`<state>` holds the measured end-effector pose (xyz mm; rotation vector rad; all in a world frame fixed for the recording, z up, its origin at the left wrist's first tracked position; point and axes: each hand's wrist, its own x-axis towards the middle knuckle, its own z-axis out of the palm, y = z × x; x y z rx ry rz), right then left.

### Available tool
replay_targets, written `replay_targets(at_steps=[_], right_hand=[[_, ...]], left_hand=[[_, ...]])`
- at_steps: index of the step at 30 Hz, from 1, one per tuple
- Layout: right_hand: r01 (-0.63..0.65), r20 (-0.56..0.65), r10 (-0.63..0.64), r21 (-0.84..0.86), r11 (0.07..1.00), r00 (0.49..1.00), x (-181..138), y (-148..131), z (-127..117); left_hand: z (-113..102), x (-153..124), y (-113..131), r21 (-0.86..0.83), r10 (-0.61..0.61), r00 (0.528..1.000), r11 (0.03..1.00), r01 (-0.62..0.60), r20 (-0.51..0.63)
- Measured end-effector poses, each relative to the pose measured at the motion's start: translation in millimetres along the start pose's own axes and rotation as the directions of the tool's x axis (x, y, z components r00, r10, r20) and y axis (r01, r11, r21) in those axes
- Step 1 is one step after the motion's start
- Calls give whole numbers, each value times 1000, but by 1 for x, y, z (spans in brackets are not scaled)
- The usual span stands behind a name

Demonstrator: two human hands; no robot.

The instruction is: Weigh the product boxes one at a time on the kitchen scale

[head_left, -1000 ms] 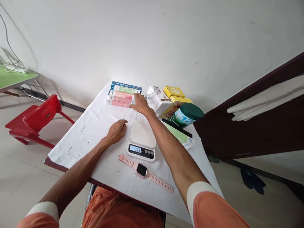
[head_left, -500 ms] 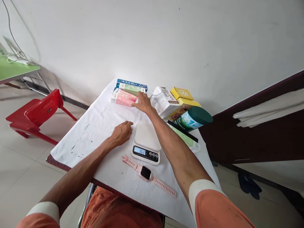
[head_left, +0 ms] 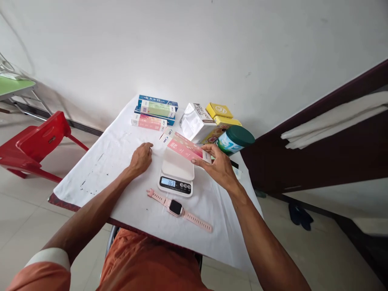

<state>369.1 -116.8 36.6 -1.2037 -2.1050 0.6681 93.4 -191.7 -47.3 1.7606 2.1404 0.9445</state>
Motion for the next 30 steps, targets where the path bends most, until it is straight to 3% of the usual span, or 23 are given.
replay_targets(at_steps=[3,7,12,16,21,24,30], right_hand=[[-3,-45,-1,-74,997,999,-36,6,-3],[3,-43,-8,-106,994,999,-58,11,12],[52,-43,-59,-136,989,997,-57,16,25],[59,-48,-64,-106,993,997,-61,15,15],[44,-319,-30,39,998,947,-72,1,-5],[49,-415,-40,12,999,909,-75,-7,-13],[68,-339,-89,-76,995,937,-74,-7,-9]], left_hand=[[1,3,-5,-19,26,1000,999,-26,-12],[3,2,-6,-4,56,998,998,-56,-19],[4,2,-7,3,62,998,998,-62,-14],[4,3,-8,2,63,998,998,-63,3],[3,1,-5,47,57,998,997,-58,29],[3,0,-3,59,59,998,996,-61,28],[-2,-1,2,71,43,998,996,-46,45]])
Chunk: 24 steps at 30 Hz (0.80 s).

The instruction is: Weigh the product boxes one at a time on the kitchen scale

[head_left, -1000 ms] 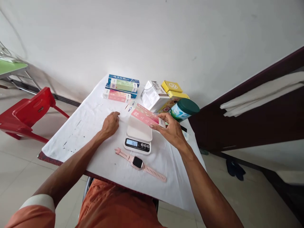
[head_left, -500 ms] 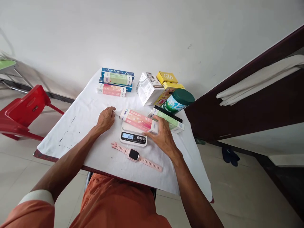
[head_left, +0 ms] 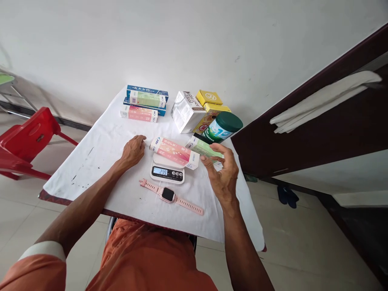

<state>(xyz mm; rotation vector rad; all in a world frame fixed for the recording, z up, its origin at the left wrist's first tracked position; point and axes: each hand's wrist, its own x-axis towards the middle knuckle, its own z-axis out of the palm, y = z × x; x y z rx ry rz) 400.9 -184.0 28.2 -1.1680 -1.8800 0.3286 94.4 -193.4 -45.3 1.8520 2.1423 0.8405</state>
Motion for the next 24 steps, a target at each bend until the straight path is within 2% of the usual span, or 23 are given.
replay_targets(at_steps=[2,4,6,8,11,13,18,21,24], right_hand=[[68,109,-62,-47,997,992,2,4,11],[155,247,-127,-100,983,961,4,7,25],[197,353,-135,-146,970,926,5,10,40],[181,389,-100,-178,967,916,6,12,50],[153,356,-90,-155,976,930,10,15,53],[156,293,-114,-122,980,949,14,19,45],[106,120,-80,-227,968,990,33,44,1],[59,77,-36,-318,946,996,44,69,-23],[18,67,7,-364,931,998,51,93,-31]], left_hand=[[-1,0,1,8,1,1000,1000,-1,14],[-2,1,1,10,5,1000,1000,-5,18],[-1,2,0,4,8,1000,1000,-8,9],[0,3,-1,-2,10,1000,1000,-10,3],[0,4,-2,3,12,1000,1000,-12,6],[0,3,-2,8,11,1000,1000,-11,12],[-1,2,-1,1,23,1000,1000,-23,11],[-1,1,-1,-5,35,999,999,-35,-2],[0,1,-2,2,40,999,999,-40,-6]])
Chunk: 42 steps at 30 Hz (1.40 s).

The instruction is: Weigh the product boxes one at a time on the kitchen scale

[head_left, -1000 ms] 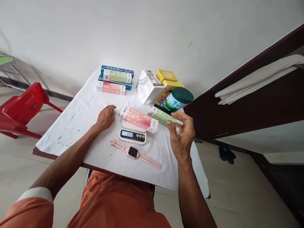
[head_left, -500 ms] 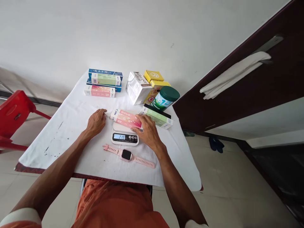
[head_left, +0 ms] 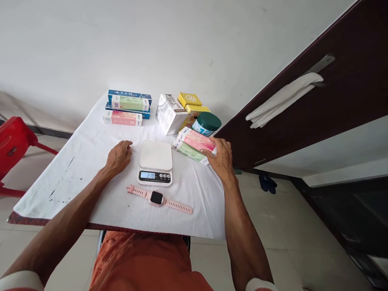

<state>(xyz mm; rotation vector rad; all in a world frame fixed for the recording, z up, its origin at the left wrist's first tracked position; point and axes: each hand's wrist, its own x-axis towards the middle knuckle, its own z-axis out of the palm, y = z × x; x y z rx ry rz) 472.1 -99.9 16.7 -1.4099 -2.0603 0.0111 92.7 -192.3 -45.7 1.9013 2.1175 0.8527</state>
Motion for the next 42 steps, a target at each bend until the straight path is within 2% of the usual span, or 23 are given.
replay_targets(at_steps=[3,6,10,13,16,19,21,24,29,32,36,42], right_hand=[[-18,-1,18,-21,1000,1000,2,12,7],[-26,-31,25,-42,999,999,1,8,12],[45,-93,-46,-13,999,995,2,-24,15],[180,-56,-177,49,982,983,18,-65,29],[301,59,-310,129,945,949,46,-112,60],[352,204,-389,192,916,899,79,-155,105],[338,293,-381,189,922,877,100,-176,136],[266,340,-305,157,951,890,129,-198,174],[243,232,-265,117,963,936,176,-211,204],[221,319,-233,74,973,919,196,-212,213],[232,468,-197,-19,972,862,204,-211,220],[318,473,-202,-181,930,858,208,-214,217]], left_hand=[[0,0,-1,5,-10,1000,1000,10,10],[1,0,-1,2,-14,1000,1000,14,8],[1,-2,2,14,-11,1000,1000,11,17],[2,-3,5,12,-31,999,999,31,30],[1,-4,8,10,-49,998,999,49,36],[0,-6,11,15,-55,997,998,54,49],[-1,-6,12,16,-60,996,998,59,64],[-2,-7,15,18,-63,994,998,62,86],[-5,-7,20,71,-78,987,995,69,141],[-9,-8,23,102,-75,981,993,57,180],[-14,-8,27,131,-88,971,990,60,220],[-16,-7,28,164,-97,963,985,57,253]])
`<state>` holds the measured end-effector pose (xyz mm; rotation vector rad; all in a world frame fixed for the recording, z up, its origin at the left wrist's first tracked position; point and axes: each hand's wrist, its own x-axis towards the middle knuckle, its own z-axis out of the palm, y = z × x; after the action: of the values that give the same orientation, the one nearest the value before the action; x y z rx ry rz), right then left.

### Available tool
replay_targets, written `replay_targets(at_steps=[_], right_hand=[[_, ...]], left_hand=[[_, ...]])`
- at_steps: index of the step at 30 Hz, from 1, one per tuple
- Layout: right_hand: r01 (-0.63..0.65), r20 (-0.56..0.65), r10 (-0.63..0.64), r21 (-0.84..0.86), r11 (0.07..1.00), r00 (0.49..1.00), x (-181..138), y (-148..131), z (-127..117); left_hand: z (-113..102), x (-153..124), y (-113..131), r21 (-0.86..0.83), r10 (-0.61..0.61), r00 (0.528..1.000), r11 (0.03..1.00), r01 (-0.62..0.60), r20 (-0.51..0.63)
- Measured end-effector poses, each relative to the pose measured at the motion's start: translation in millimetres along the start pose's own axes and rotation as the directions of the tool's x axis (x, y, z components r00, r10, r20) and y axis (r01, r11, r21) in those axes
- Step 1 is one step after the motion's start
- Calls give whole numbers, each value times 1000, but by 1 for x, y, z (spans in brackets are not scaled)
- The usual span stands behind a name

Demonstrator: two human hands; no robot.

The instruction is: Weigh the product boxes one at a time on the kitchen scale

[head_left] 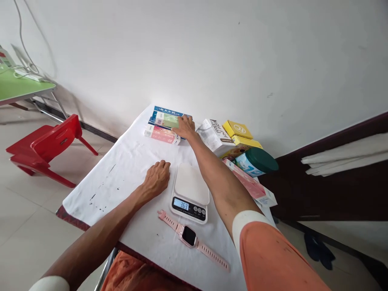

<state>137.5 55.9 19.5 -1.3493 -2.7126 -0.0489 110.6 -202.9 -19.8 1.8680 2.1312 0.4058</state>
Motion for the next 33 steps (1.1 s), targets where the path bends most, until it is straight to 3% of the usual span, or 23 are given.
replay_targets(at_steps=[6,12,19,26,29,33], right_hand=[[-5,-75,4,-12,1000,997,-10,-1,-13],[-18,-145,25,47,999,989,-48,1,-27],[44,-189,-2,215,976,982,-150,44,-38],[52,-274,56,370,928,960,-277,72,-41],[38,-273,72,379,925,959,-301,68,-33],[27,-245,69,368,930,967,-303,57,-15]], left_hand=[[3,3,-4,21,19,999,1000,-18,-39],[4,3,-7,-10,41,997,999,-42,-60],[10,2,-11,-8,73,991,997,-74,-109],[13,15,-31,-238,55,979,966,-102,-197],[15,18,-35,-286,18,970,954,-89,-241],[17,19,-35,-259,25,963,961,-98,-270]])
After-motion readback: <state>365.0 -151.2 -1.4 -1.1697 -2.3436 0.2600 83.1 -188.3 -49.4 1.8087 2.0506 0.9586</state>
